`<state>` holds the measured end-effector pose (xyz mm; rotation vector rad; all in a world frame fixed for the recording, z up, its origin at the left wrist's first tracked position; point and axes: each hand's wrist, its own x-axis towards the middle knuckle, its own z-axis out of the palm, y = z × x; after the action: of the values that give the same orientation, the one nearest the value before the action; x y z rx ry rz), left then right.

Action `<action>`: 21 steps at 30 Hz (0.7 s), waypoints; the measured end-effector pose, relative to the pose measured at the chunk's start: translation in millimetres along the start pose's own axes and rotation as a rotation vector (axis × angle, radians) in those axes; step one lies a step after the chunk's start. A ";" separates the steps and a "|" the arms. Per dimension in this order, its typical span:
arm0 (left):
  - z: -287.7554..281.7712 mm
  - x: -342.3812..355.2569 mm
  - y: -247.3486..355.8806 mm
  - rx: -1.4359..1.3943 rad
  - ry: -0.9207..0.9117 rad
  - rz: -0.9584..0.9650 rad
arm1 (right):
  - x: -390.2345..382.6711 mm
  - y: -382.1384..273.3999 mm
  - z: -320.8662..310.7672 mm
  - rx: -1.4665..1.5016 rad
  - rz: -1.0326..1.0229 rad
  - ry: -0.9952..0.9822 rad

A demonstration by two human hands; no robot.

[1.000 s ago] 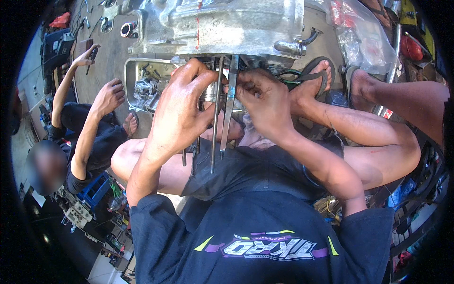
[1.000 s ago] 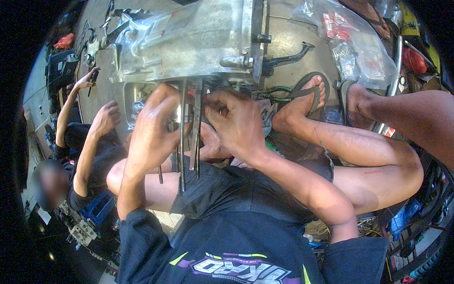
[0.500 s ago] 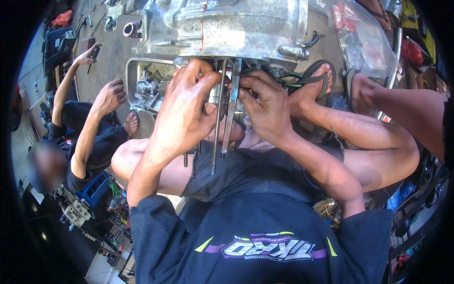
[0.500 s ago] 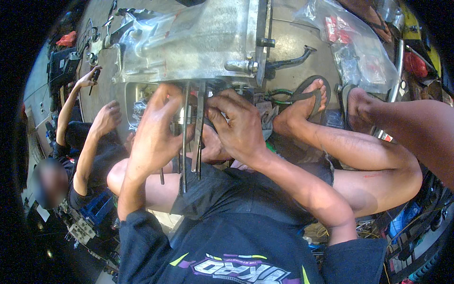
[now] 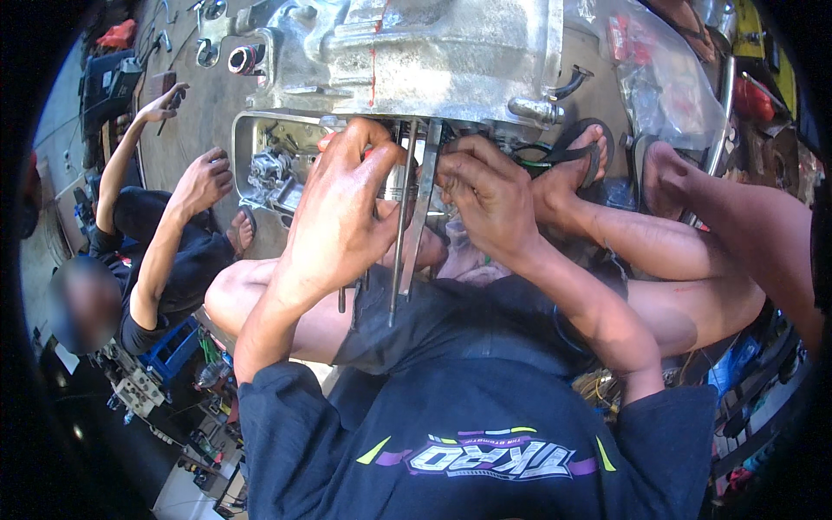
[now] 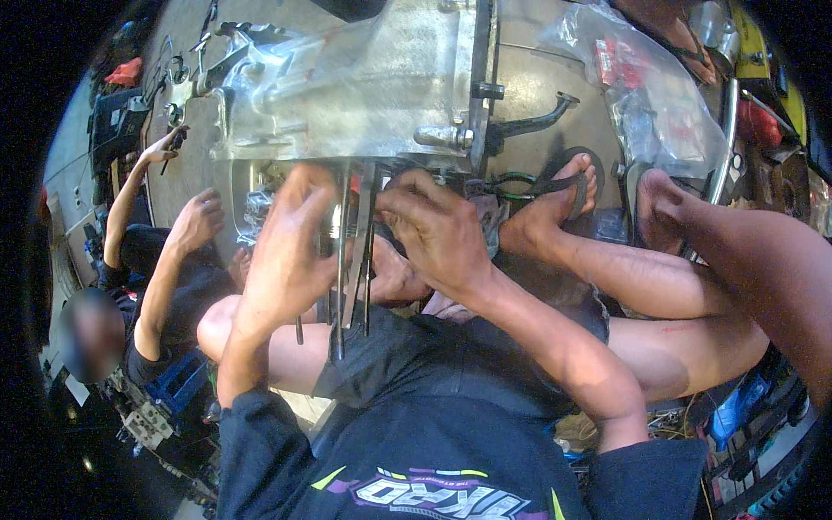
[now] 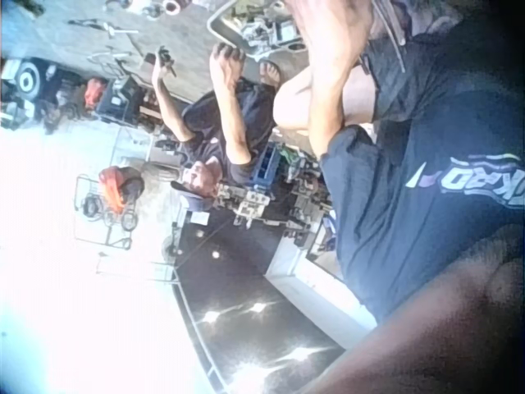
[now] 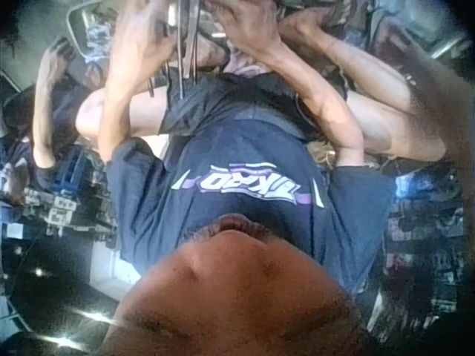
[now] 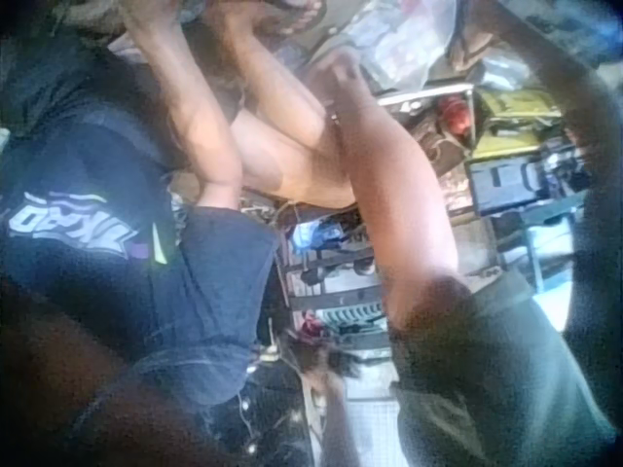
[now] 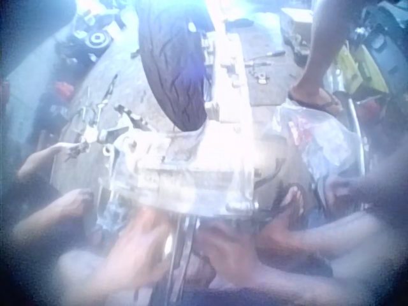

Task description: The person works on a motorcycle engine component, using pliers to manipulate a small metal part and positioning a piston within the cylinder block.

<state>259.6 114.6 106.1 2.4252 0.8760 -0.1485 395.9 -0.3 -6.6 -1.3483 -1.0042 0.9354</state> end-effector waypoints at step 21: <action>0.1 0.8 -1.7 -0.014 -0.026 -0.028 | -1.7 -7.8 4.3 -0.078 -0.014 0.109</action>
<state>259.2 116.1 105.0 2.3934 0.8968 -0.1832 391.1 -0.7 0.9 -1.4397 -0.9734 0.8106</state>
